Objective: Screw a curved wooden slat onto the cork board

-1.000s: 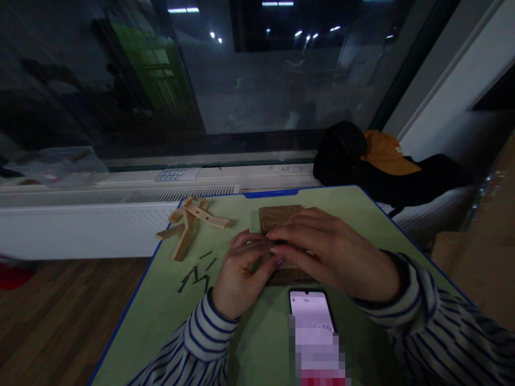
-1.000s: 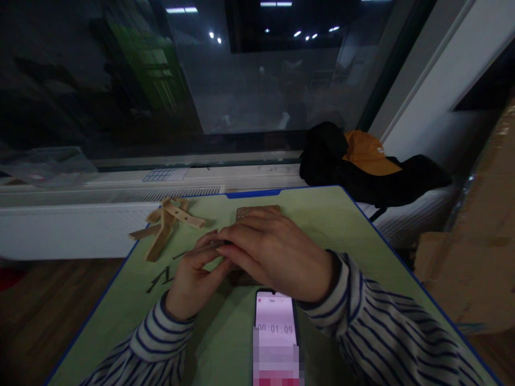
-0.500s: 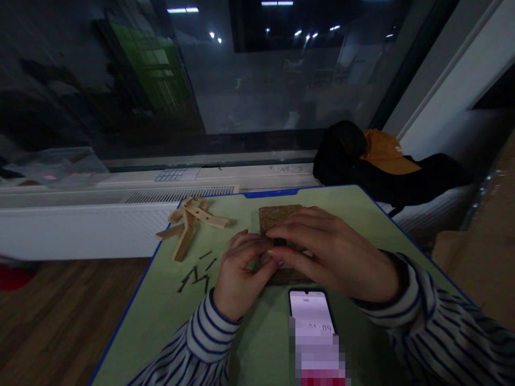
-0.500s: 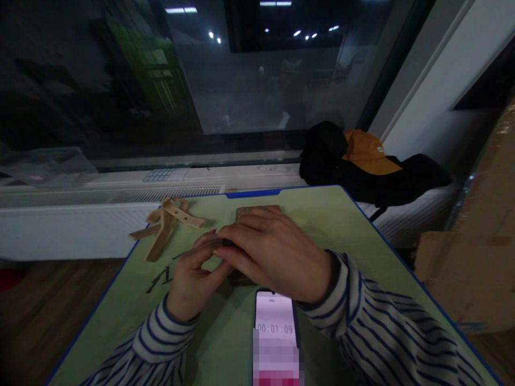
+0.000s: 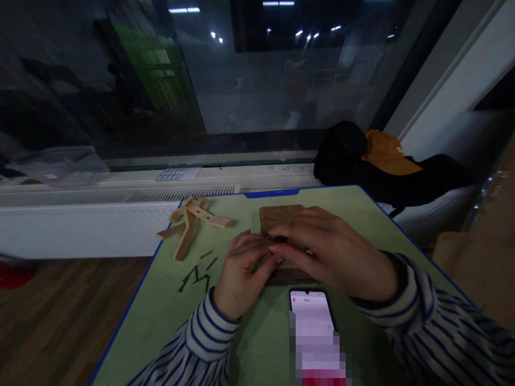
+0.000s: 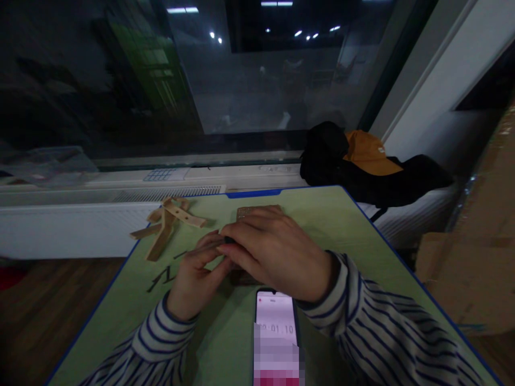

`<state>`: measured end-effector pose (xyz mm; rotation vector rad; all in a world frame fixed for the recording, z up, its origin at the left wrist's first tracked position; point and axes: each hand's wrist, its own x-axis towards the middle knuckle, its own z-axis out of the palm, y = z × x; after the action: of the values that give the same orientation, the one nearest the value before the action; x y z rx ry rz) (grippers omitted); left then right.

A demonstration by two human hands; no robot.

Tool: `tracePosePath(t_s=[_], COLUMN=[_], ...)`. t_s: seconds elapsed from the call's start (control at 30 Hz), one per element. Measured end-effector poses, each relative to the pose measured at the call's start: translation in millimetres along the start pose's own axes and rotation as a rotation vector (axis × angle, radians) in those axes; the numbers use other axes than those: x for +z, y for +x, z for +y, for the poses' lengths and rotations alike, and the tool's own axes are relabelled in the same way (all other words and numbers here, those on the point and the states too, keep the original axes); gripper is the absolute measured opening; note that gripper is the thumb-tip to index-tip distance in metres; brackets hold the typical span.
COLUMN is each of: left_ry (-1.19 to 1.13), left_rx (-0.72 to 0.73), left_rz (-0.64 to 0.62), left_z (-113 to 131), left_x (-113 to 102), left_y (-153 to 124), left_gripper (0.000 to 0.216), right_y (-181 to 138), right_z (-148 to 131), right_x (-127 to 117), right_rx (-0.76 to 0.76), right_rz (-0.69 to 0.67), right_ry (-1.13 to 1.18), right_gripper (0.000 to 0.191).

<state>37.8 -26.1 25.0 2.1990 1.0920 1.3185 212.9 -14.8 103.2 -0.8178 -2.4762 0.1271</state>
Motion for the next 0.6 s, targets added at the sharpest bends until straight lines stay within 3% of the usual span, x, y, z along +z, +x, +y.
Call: tracePosePath(t_s=[0.33,0.6], left_ry=[0.045,0.027], left_rx=[-0.026,-0.027], left_rz=[0.069,0.047], left_z=[-1.7,-1.2], left_x=[3.7,1.1], left_y=[-1.8,-2.1], left_gripper=[0.012,0.009], right_y=[-0.8,-0.2], right_z=[-2.6,-3.4], right_x=[-1.3,-2.3], right_rx=[0.028,-0.036], right_rz=[-0.024,-0.008], right_ry=[-0.005,0.147], right_gripper=[0.023,0.022])
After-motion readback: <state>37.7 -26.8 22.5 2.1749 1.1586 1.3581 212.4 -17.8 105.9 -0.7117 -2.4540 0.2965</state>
